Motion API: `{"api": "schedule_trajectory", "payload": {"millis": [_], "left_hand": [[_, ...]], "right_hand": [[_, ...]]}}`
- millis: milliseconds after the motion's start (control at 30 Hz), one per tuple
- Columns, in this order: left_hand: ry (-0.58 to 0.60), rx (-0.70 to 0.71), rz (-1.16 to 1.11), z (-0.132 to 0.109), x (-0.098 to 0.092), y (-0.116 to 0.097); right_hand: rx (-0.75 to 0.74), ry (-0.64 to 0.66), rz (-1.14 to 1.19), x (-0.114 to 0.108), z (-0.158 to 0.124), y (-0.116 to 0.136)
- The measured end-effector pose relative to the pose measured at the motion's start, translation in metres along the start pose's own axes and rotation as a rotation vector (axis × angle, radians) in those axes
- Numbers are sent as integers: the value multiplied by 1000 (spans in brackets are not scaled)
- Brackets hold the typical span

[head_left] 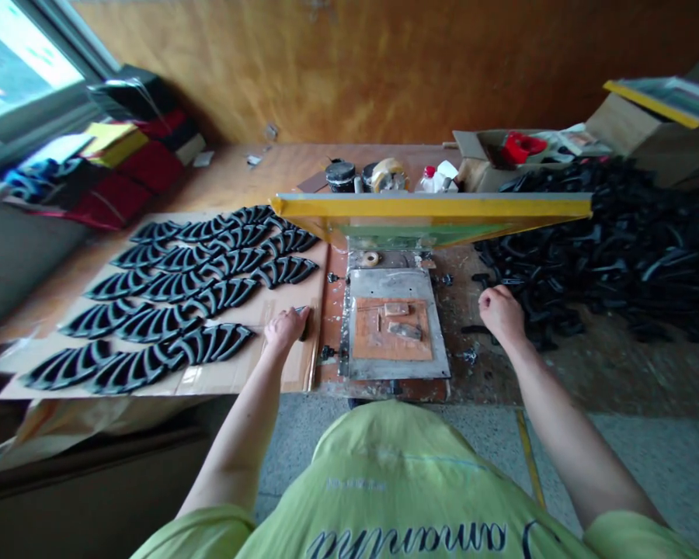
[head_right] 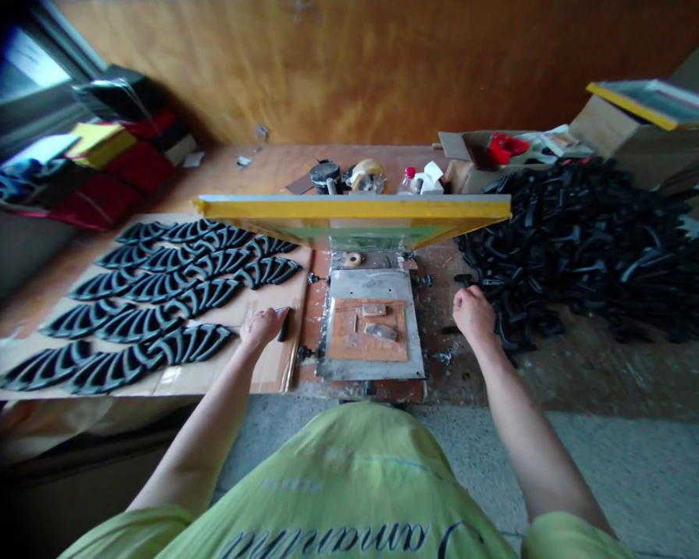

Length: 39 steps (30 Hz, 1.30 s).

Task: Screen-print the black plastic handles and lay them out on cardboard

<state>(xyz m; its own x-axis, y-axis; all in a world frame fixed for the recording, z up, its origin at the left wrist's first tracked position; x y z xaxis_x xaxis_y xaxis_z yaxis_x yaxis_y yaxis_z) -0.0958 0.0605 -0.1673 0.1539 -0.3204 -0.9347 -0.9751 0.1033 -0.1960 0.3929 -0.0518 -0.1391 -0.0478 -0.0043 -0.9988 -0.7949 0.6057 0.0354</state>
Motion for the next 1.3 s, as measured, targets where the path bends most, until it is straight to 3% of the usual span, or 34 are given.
{"api": "schedule_trajectory", "payload": {"millis": [67, 200, 300, 400, 500, 567, 700, 767, 833, 900, 1000, 1133, 1300], "left_hand": [[-86, 8, 32, 6, -11, -7], [-213, 99, 23, 7, -22, -26], [-184, 163, -7, 1, -20, -34], [-167, 189, -48, -3, -20, -37], [-232, 225, -206, -4, -31, -45], [-320, 281, -384, -2, -45, -56], [-495, 426, -768, 1, -81, -90], [-601, 484, -939, -1, -101, -107], [-727, 529, -1046, -3, -120, -120], [-826, 569, -1076, -6, -137, -127], [-869, 591, -1067, -11, -150, -131], [-795, 584, -1104, -16, -149, -132], [-733, 536, -1160, -35, -132, -130]], "right_hand": [[-28, 36, -1, 2, 1, 5], [-79, 264, -128, 28, -10, -10], [-103, 327, -198, 45, -24, -25], [-102, 287, -159, 44, -29, -27], [-91, 141, 125, 26, -25, -8], [-54, 126, 452, 15, -23, 16], [-15, 386, 1101, 16, -33, 75], [-77, 476, 1223, 24, -46, 102], [-207, 463, 1145, 31, -58, 122], [-376, 372, 931, 36, -69, 132], [-561, 209, 557, 36, -80, 131], [-642, 71, 244, 33, -86, 119], [-674, 51, 193, 33, -91, 107]]}}
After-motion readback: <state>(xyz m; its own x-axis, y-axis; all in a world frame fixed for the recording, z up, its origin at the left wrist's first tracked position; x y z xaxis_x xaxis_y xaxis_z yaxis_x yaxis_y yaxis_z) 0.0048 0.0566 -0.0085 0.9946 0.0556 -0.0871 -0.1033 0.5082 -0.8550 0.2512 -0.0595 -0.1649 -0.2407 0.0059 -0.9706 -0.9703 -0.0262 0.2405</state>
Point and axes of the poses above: each hand's wrist, its own z-axis towards the middle knuckle, its own x-axis out of the palm, y = z × x, the point moved 1 cm from there along z, towards the middle knuckle, and after that the axes turned 15 degrees about x, right-handed, at the moved point
